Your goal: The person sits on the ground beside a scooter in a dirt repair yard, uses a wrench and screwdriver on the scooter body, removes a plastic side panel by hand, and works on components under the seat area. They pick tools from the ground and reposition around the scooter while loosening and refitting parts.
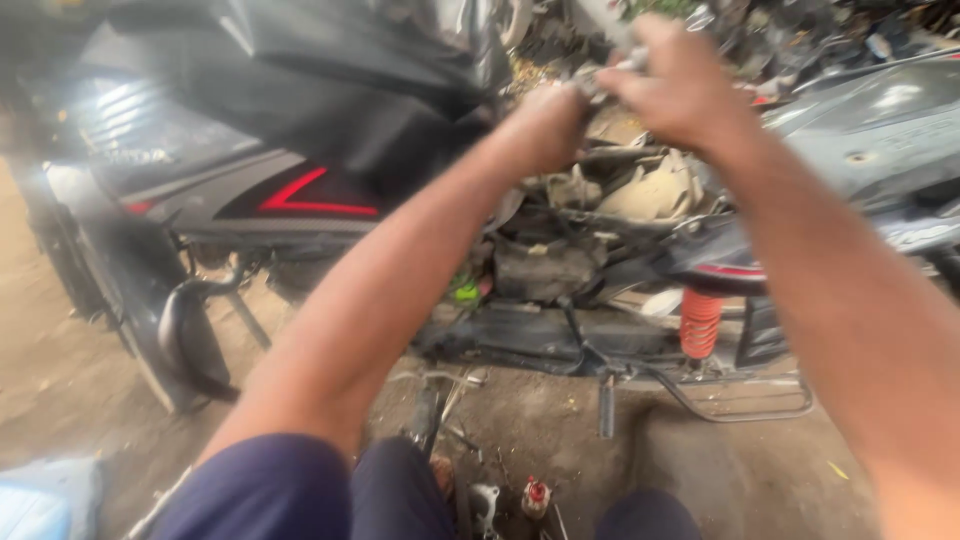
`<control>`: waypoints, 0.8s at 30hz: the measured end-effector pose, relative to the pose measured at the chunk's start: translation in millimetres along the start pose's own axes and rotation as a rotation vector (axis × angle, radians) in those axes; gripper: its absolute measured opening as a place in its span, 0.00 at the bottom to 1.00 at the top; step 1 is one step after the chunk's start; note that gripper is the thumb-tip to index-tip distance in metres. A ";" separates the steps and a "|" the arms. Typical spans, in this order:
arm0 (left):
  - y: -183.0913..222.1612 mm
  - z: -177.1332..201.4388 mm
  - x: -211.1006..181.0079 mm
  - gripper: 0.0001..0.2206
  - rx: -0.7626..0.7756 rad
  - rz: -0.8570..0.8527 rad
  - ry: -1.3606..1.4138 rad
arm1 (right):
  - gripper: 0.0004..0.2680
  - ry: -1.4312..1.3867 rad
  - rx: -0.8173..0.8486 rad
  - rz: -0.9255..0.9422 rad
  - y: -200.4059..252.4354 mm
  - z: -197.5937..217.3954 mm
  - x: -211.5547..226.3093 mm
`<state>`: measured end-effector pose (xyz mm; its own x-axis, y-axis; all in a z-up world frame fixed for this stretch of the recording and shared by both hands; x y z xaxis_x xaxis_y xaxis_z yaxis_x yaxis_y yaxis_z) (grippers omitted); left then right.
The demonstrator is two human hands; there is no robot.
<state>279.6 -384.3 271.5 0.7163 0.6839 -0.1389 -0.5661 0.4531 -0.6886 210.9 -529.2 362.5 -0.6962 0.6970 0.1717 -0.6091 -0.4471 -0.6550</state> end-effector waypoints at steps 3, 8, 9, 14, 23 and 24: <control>-16.9 -12.6 24.5 0.17 0.141 0.125 -0.087 | 0.12 0.088 0.024 -0.053 -25.4 -26.6 -6.7; -0.4 -10.8 27.9 0.11 0.038 0.222 -0.030 | 0.13 0.131 0.164 -0.218 -32.6 -50.5 8.6; 0.1 -10.7 28.1 0.12 0.044 0.253 -0.029 | 0.13 0.140 0.188 -0.239 -33.8 -52.1 9.0; -0.1 8.9 8.1 0.18 0.086 0.298 -0.038 | 0.13 0.140 0.272 -0.337 -39.0 -47.3 12.4; -11.6 -21.9 38.4 0.20 0.307 0.689 0.031 | 0.15 -0.236 0.397 -0.693 -54.7 -50.1 9.1; -18.4 -34.9 54.0 0.21 0.273 0.677 0.026 | 0.15 -0.368 0.378 -0.777 -53.7 -50.9 6.9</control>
<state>342.9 -375.7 251.8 0.1807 0.8523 -0.4908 -0.9676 0.0646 -0.2439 258.1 -471.9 361.5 -0.0798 0.6844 0.7248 -0.9916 -0.1285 0.0121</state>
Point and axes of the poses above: each hand's wrist, its own y-axis away from the middle knuckle, its own z-axis out of the back of the hand, x = y × z, the point moved 4 cm from there along -y, towards the middle knuckle, and after that the axes turned 3 degrees about -y, right-handed, at the moved point
